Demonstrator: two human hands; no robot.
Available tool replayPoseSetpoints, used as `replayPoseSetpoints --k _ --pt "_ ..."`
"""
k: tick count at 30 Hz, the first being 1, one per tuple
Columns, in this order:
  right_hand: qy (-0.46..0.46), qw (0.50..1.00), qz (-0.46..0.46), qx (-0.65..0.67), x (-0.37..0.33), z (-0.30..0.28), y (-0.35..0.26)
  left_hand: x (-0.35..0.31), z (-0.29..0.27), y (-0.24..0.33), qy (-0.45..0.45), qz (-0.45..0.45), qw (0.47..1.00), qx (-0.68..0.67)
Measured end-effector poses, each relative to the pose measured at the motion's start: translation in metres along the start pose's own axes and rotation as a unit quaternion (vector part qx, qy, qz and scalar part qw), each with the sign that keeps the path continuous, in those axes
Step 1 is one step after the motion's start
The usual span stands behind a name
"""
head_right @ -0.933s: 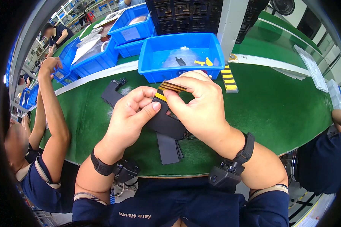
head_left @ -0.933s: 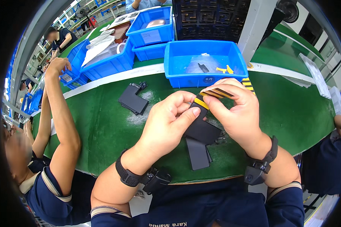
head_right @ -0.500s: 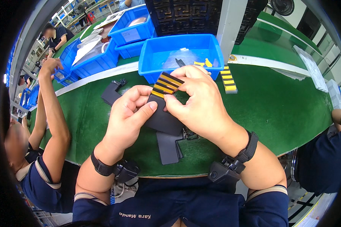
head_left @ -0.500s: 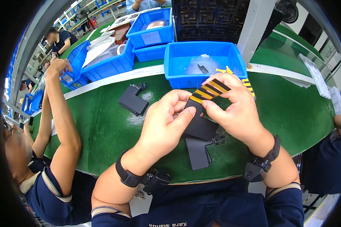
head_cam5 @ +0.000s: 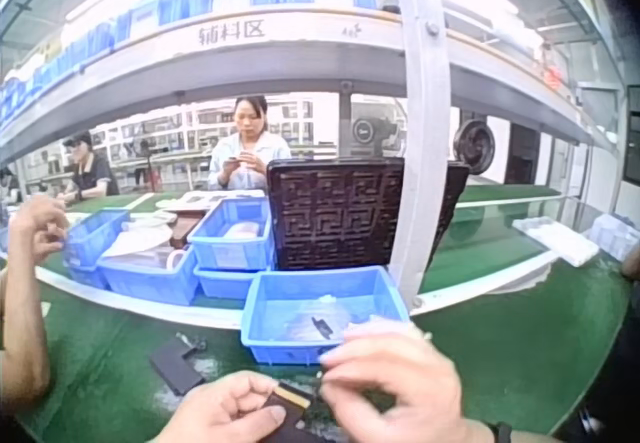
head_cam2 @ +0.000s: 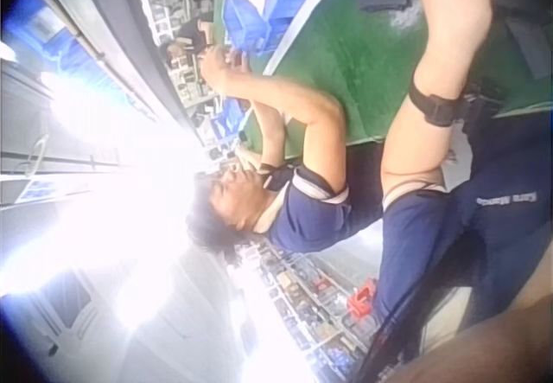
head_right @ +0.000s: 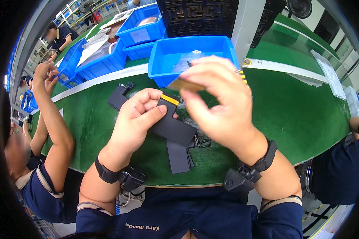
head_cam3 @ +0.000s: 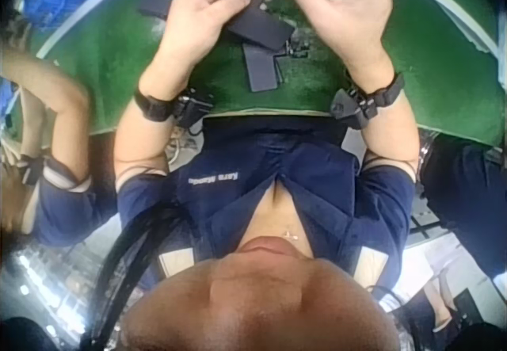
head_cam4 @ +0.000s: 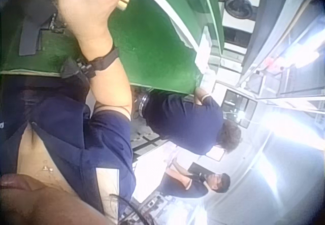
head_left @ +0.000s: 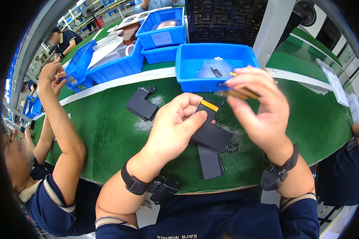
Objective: Manually assemble black plastic electronic components by applying adhesive strips and connecting wiring on an assembly line.
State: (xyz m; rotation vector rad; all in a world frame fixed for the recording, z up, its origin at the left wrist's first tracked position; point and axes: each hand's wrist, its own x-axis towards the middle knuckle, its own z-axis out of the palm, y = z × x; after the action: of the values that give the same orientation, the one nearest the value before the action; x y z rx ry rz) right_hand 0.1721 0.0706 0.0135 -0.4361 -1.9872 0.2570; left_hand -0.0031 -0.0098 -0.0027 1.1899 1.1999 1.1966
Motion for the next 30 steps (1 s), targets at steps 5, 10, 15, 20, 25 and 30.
replayPoseSetpoints --k 5,10,15,20,25,30 --pt "-0.052 0.998 -0.019 0.002 -0.011 0.011 -0.009 0.003 0.000 -0.003 0.001 0.082 0.987 -0.139" --pt "-0.041 0.999 0.010 -0.001 -0.010 0.008 -0.007 -0.001 0.006 -0.007 0.075 0.143 0.984 0.072" --pt "-0.052 0.993 0.022 0.103 -0.008 0.011 -0.003 -0.006 0.012 0.001 0.059 0.209 0.963 0.158" --pt "0.029 0.999 0.029 0.004 -0.006 0.007 -0.009 0.000 0.008 -0.003 0.029 0.134 0.990 -0.011" --pt "0.052 0.947 0.243 0.204 -0.014 0.016 -0.007 0.000 0.007 0.002 0.022 0.106 0.992 -0.067" --pt "0.022 0.936 0.262 0.233 -0.014 0.016 -0.008 0.000 0.010 -0.006 0.073 0.123 0.990 -0.009"
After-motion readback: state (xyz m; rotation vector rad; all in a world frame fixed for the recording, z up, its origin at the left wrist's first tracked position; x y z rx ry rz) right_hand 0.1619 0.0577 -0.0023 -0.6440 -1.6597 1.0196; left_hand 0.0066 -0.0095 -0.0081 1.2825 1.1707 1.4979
